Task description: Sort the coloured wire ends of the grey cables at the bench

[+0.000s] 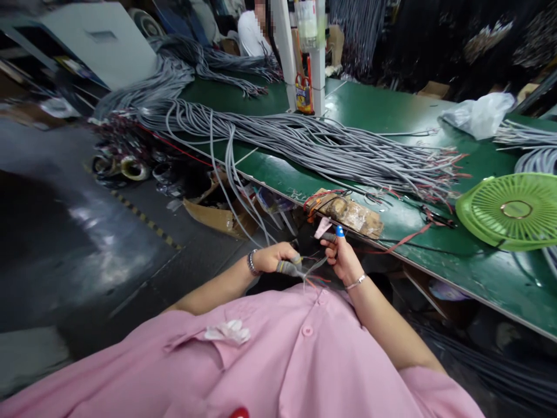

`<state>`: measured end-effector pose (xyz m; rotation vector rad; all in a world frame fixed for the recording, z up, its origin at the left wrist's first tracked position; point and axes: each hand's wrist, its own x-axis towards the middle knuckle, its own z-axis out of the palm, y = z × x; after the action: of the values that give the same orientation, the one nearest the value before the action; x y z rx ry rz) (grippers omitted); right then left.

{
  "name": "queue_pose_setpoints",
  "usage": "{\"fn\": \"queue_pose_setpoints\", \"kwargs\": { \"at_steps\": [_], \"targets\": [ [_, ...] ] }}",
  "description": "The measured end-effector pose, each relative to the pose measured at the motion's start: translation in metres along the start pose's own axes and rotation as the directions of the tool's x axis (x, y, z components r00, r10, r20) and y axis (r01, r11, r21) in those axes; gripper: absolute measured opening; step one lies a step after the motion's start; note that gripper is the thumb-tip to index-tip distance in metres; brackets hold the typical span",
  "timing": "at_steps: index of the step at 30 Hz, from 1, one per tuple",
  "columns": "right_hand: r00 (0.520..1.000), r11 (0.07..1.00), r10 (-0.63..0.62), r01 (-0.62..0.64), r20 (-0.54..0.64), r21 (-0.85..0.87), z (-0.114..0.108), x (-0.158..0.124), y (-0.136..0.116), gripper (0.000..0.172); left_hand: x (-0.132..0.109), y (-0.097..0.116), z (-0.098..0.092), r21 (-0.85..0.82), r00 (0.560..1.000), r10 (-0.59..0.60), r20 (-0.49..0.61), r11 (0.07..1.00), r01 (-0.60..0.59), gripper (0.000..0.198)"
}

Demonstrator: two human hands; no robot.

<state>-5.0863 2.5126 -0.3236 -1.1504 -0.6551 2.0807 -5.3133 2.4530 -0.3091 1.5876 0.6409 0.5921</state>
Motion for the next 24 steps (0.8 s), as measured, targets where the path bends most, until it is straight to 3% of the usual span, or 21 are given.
{"fn": "queue_pose_setpoints", "kwargs": {
  "at_steps": [2,5,7,9,11,14,16,17,18,20,22,24],
  "targets": [
    [0.999,0.999,-0.027,0.027,-0.020,-0.025,-0.005,-0.005,0.001,0.047,-0.005,-0.008,0.007,0.089,0.999,-0.042,-0.009,0.995,0.042,0.039],
    [0.987,0.978,-0.151,0.143,-0.046,-0.151,-0.011,-0.014,0.001,0.044,-0.008,-0.024,0.012,0.314,0.970,-0.115,-0.214,0.932,0.180,0.030],
    [0.969,0.936,-0.245,0.226,-0.037,-0.270,-0.016,-0.021,-0.002,0.044,-0.010,-0.031,0.008,0.443,0.947,-0.131,-0.292,0.859,0.256,0.026],
    [0.934,0.862,-0.358,0.330,0.000,-0.384,-0.022,-0.028,-0.010,0.043,-0.010,-0.030,0.001,0.517,0.946,-0.106,-0.306,0.816,0.259,0.026],
    [0.860,0.750,-0.510,0.457,0.022,-0.479,-0.031,-0.033,-0.024,0.042,-0.009,-0.023,-0.011,0.535,0.939,-0.045,-0.341,0.812,0.234,0.026],
    [0.679,0.530,-0.735,0.580,0.008,-0.619,-0.045,-0.034,-0.056,0.041,0.000,-0.003,-0.037,0.482,0.868,0.071,-0.491,0.852,0.203,0.030],
    [0.566,0.373,-0.824,0.572,0.022,-0.730,-0.055,-0.031,-0.077,0.043,0.012,0.011,-0.060,0.472,0.780,0.158,-0.605,0.860,0.193,0.034],
    [0.533,0.309,-0.845,0.546,0.038,-0.779,-0.059,-0.029,-0.086,0.045,0.020,0.017,-0.073,0.498,0.735,0.202,-0.647,0.842,0.207,0.034],
    [0.519,0.271,-0.854,0.518,0.046,-0.811,-0.062,-0.025,-0.094,0.048,0.029,0.022,-0.088,0.541,0.693,0.242,-0.679,0.804,0.248,0.033],
    [0.520,0.270,-0.854,0.497,0.033,-0.825,-0.067,-0.019,-0.102,0.053,0.048,0.030,-0.118,0.624,0.659,0.255,-0.708,0.664,0.413,0.030],
    [0.520,0.307,-0.854,0.513,0.006,-0.802,-0.069,-0.015,-0.104,0.057,0.065,0.034,-0.148,0.635,0.636,0.187,-0.749,0.478,0.607,0.035],
    [0.510,0.316,-0.860,0.540,0.005,-0.780,-0.070,-0.014,-0.103,0.059,0.077,0.035,-0.176,0.591,0.587,0.150,-0.796,0.400,0.700,0.043]
  ]
}}
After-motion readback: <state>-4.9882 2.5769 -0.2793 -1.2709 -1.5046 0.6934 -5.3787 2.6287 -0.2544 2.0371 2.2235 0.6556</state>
